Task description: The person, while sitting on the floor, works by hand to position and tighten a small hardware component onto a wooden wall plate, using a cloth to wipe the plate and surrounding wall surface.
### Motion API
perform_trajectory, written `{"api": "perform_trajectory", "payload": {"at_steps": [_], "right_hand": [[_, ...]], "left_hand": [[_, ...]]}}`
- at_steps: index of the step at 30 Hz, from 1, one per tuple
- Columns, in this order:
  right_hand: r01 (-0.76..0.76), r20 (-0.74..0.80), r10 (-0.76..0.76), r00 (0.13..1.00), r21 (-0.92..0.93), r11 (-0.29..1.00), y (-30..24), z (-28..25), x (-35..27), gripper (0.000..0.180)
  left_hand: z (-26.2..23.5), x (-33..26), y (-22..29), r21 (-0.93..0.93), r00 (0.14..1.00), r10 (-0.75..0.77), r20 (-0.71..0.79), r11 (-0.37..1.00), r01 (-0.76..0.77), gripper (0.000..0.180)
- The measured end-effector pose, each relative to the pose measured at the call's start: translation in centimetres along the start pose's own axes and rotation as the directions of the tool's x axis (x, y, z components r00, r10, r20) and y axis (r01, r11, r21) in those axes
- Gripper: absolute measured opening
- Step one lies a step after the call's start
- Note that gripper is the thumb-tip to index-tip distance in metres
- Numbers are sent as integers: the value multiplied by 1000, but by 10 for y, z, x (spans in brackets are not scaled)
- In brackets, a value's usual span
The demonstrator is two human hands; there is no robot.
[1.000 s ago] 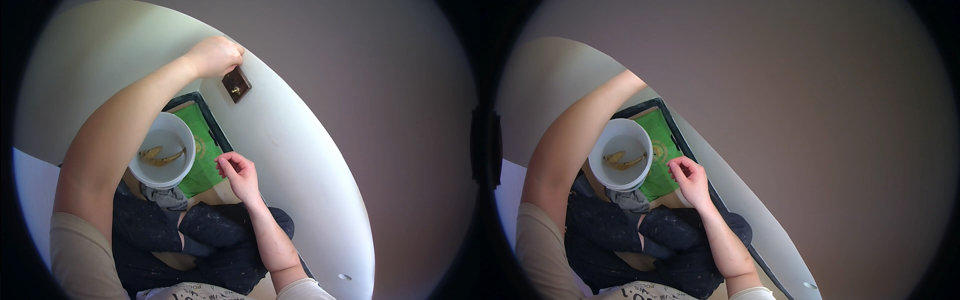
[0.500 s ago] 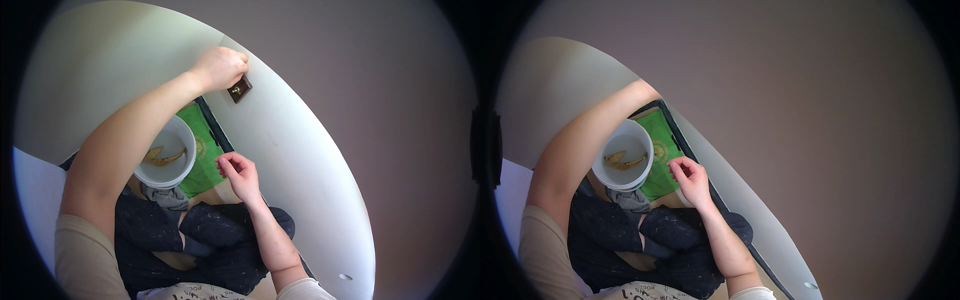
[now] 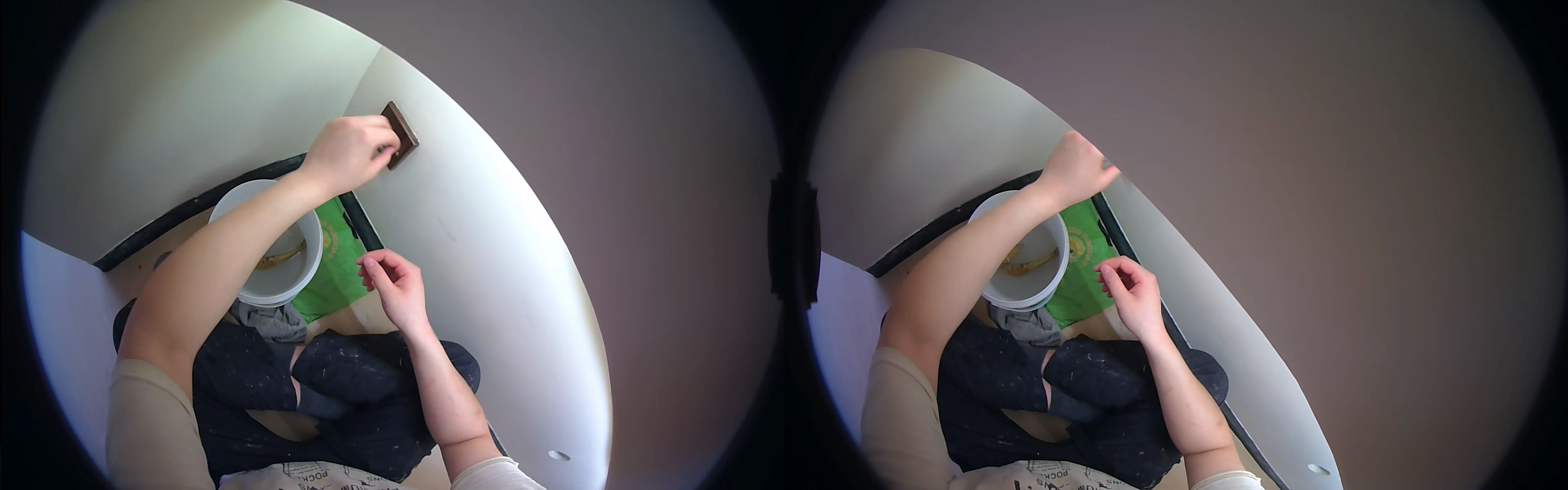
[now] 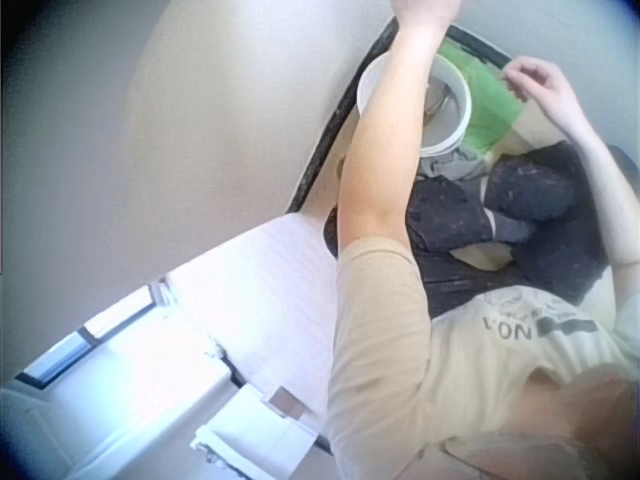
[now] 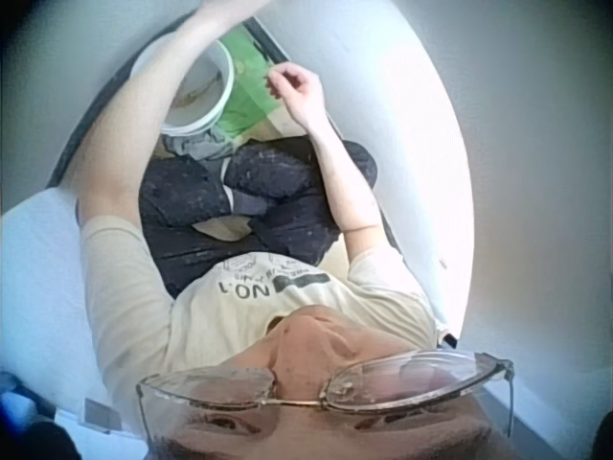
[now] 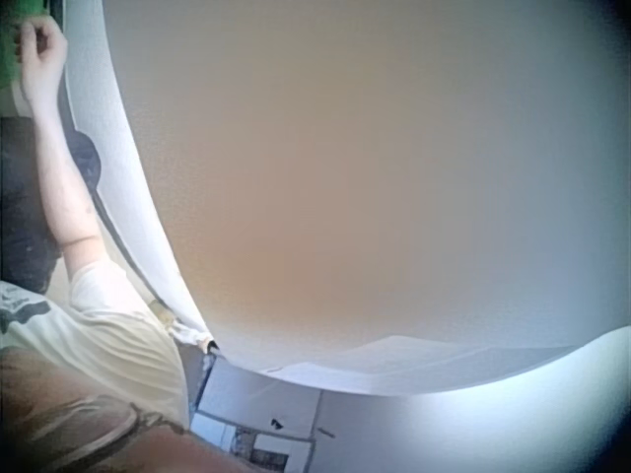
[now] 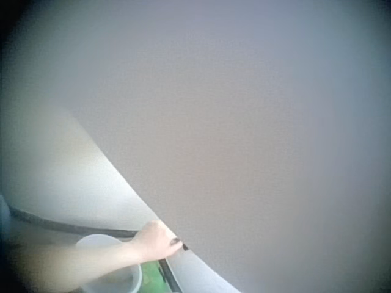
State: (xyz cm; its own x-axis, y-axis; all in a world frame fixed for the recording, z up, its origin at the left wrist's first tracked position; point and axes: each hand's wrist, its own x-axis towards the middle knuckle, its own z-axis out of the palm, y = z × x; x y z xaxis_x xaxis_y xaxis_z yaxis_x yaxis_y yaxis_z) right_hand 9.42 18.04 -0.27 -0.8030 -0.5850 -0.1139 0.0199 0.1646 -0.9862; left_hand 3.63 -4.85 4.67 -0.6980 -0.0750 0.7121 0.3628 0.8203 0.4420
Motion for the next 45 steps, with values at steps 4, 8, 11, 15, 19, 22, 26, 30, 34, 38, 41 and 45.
{"api": "perform_trajectory", "payload": {"at_steps": [4, 8, 11, 15, 19, 22, 26, 30, 34, 38, 41, 45], "right_hand": [[16, -6, -16, 1000, 15, 1000, 6, 2, 2, 15], [13, -29, -13, 1000, -13, 1000, 9, -2, 4, 16], [-23, -49, 21, 999, -43, 999, 15, -3, 5, 16], [-61, -71, 55, 996, -78, 995, 20, -4, 10, 16], [-80, -58, 76, 995, -76, 994, 29, -7, 14, 16], [-96, -47, 92, 995, -106, 990, 30, -10, 15, 15], [-117, -34, 114, 993, -99, 988, 27, 2, 15, 15], [-114, -29, 112, 993, -109, 987, 25, 2, 15, 15], [-111, -18, 110, 994, -98, 989, 24, 5, 17, 15], [-107, -18, 106, 994, -112, 988, 25, 2, 13, 15], [-103, -3, 104, 995, -105, 989, 25, 6, 15, 15], [-105, -4, 105, 994, -101, 989, 26, 5, 14, 15]], "left_hand": [[20, -34, -32, -528, 572, -792, -212, 586, 615, 14], [56, -26, -17, -685, 368, -882, -293, 463, 563, 12], [74, -7, -4, -748, 236, -938, -255, 346, 566, 9], [94, 1, -1, -718, 210, -946, -247, 325, 615, 8], [117, -15, 14, -641, 351, -781, -517, 624, 446, 18], [119, -33, 22, -596, 510, -723, -467, 683, 423, 19], [93, -27, -2, -634, 602, -693, -398, 681, 366, 14], [78, -20, -7, -601, 725, -556, -406, 760, 247, 10], [73, -11, -25, -673, 690, -632, -352, 683, 283, 8], [72, -11, -17, -604, 770, -508, -385, 770, 206, 6], [69, -5, -26, -624, 709, -608, -356, 720, 304, 6], [67, -10, -20, -575, 803, -456, -383, 798, 179, 5]]}}
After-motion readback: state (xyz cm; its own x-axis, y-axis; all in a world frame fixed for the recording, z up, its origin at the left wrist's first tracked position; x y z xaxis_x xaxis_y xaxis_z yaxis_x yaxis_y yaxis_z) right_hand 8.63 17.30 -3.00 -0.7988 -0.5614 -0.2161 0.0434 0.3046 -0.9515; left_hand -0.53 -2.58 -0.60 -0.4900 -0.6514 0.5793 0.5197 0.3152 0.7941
